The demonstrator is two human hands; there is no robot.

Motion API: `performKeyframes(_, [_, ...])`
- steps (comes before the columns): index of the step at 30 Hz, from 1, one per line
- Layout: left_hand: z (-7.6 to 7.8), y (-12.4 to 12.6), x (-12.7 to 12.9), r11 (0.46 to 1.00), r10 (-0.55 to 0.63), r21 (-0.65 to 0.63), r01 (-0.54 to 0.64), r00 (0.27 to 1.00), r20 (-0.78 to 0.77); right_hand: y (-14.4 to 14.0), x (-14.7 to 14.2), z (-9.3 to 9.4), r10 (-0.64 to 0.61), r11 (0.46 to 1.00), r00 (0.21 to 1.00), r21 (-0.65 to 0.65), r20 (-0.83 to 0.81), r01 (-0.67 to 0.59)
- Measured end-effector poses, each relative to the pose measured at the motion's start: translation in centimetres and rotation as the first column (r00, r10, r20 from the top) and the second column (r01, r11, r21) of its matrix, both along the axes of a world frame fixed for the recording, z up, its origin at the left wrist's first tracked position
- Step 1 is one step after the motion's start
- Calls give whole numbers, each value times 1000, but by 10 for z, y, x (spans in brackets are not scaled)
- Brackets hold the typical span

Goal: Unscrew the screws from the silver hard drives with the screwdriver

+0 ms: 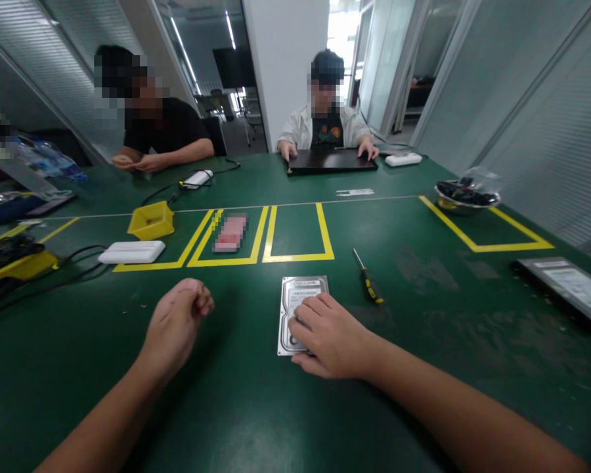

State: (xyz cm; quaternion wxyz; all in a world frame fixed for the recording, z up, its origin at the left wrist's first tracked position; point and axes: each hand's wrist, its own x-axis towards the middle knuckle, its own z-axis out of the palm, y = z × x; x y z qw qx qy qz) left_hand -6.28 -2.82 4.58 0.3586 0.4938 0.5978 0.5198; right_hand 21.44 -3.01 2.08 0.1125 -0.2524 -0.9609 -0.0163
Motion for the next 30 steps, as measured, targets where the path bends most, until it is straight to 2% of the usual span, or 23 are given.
performKeyframes(1, [4,0,15,998,-65,0,67,972,225,0,0,0,1,1000,1000,-3,1,-1])
performKeyframes(2, [7,0,29,993,-103,-12,116,921,375,0,0,0,1,1000,1000,-5,0,-1])
performKeyframes(4, [11,-1,55,985,-149,5,175,826,544,0,0,0,1,1000,1000,-3,0,-1])
performKeyframes(6, [11,-2,76,972,-187,7,233,762,620,1,-1,-1,1,1000,1000,1,1,-1])
performKeyframes(11, [-9,4,106,986,-149,46,158,741,654,1,-1,-1,-9,1000,1000,2,7,9])
performKeyframes(15, [-33,13,105,996,-86,77,52,829,553,2,-1,-1,-18,1000,1000,3,16,18])
performKeyframes(18, [-45,15,97,997,-60,74,27,871,488,2,-1,-1,-16,1000,1000,-7,18,16])
performKeyframes(26, [-56,14,88,994,-111,31,109,883,457,1,-1,0,-29,999,1000,-27,9,29])
performKeyframes(30, [-60,18,85,994,-101,4,112,876,472,1,-1,1,-37,998,999,-58,6,37])
